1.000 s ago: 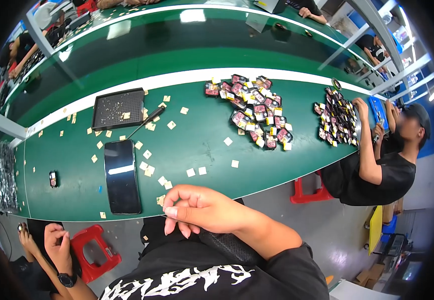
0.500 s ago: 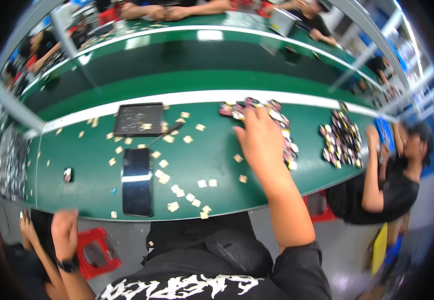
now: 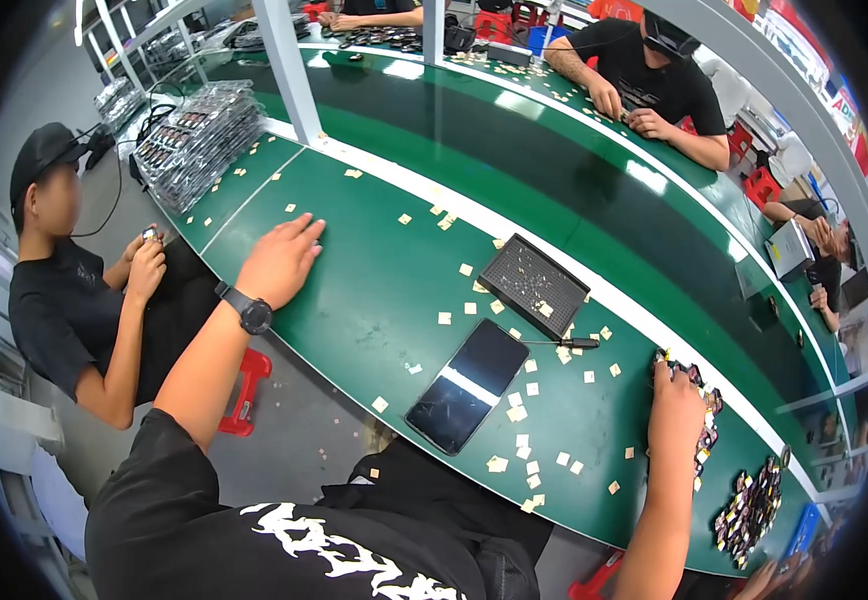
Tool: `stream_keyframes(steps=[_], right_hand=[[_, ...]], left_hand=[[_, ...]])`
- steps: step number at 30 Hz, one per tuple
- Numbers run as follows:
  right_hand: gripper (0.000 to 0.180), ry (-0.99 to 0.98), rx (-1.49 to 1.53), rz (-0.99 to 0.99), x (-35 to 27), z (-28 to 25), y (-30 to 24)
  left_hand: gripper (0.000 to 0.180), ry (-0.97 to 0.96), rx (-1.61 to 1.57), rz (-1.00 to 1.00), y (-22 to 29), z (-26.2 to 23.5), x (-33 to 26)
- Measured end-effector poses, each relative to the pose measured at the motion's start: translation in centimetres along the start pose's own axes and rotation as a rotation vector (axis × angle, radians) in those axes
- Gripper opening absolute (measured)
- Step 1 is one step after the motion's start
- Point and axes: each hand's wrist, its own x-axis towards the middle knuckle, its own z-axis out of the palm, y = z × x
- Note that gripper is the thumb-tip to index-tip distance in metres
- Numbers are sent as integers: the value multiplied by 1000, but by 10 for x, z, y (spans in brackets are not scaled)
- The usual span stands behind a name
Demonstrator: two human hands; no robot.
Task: The person is seen assembling small electronic components, specifically attaching stickers or labels to what appears to be part of a wristwatch or similar smart device.
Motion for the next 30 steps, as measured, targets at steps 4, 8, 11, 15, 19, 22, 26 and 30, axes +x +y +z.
stream_keyframes(steps=[4,8,11,15,19,22,26,30], right_hand=[[14,45,86,-13,3,-2,-1],[14,76,101,-88,-1,-11,-4],[22,198,92,-133,-20,-33,-16],[27,405,230,-278,-54,-70,-44],[13,496,343,-502,-82,-110,-88],[16,495,444,-599,-95,-128,-111],[33,110,1020,-318,-114,-154,-111],[35,-382,1675,116,-137,-155,-102]], left_hand=[[41,96,169,-44,-31,-1,10],[46,258,187,-67,-6,-20,2],[43,219,-324,36,62,-42,-22],[44,-204,-1188,47,153,-54,-66],[53,-943,-1859,-184,237,-49,-81],[48,-1306,-2117,-354,255,-35,-78],[36,-1123,-1964,-269,249,-29,-73],[26,-946,-1882,-180,245,-34,-76]])
